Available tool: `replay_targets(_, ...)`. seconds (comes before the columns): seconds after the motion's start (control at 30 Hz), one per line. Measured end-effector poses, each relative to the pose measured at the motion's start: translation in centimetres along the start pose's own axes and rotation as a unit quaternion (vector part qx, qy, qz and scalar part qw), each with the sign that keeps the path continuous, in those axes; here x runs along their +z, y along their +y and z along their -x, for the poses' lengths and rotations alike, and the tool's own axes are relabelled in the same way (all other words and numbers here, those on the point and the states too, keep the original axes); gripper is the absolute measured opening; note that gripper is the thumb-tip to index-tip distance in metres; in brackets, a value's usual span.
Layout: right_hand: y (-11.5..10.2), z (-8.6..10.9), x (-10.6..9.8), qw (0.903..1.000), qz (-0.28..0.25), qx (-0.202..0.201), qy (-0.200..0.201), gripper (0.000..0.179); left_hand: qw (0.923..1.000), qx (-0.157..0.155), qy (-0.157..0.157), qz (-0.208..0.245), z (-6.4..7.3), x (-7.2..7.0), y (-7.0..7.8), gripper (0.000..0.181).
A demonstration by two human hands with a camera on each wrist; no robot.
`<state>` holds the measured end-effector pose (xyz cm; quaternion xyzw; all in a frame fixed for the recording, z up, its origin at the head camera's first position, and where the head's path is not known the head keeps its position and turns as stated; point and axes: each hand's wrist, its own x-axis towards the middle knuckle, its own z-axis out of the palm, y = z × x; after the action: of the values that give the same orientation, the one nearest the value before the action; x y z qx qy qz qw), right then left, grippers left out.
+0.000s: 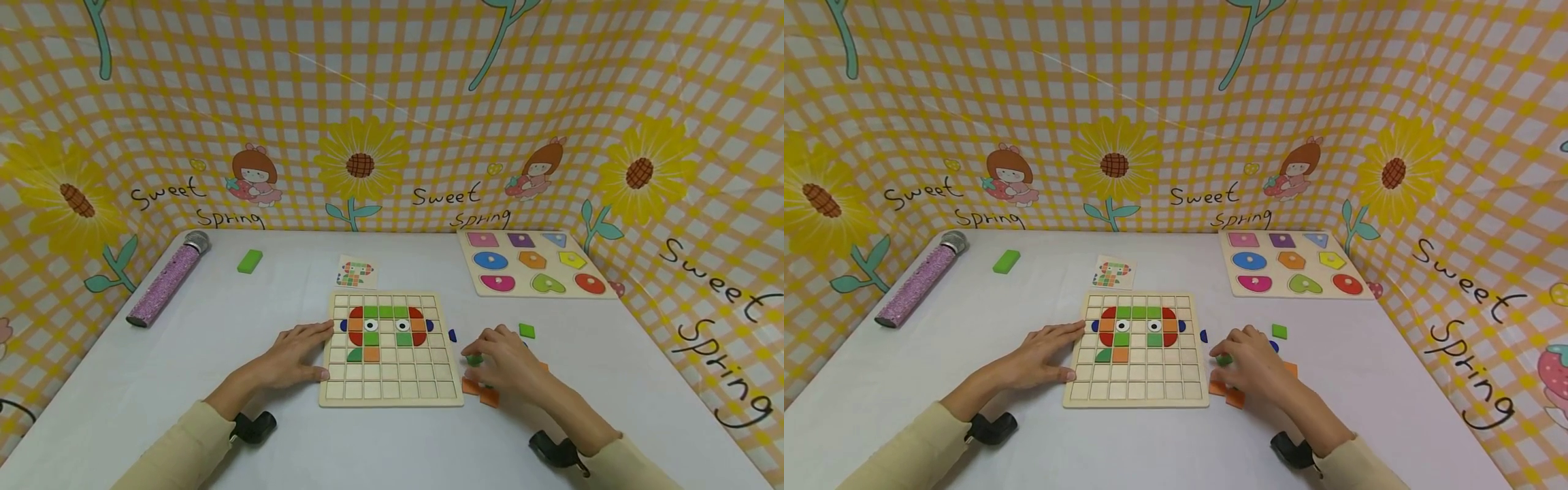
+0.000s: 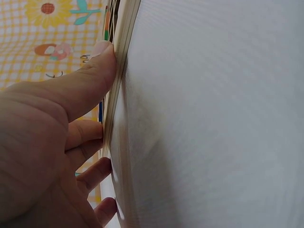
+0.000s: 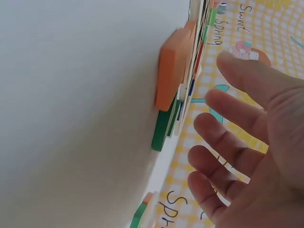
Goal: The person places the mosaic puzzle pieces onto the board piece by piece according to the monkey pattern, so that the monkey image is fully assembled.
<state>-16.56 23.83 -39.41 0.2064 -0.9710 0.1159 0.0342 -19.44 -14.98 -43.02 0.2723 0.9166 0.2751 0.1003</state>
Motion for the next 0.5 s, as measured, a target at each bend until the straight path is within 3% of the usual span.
replay_targets(0.23,0.3,1.5,0.2,0.9998,0.007,-0.018,-0.007,0.023,1.0000,0.000,0.000,0.000,-0.1,0.0,0.0,0.078)
replay_targets(0.5,0.0,2.0,0.5,0.9999,0.010,-0.003,-0.012,0.027,1.0000,-0.007,0.000,-0.001,-0.1,0.0,0.1,0.078)
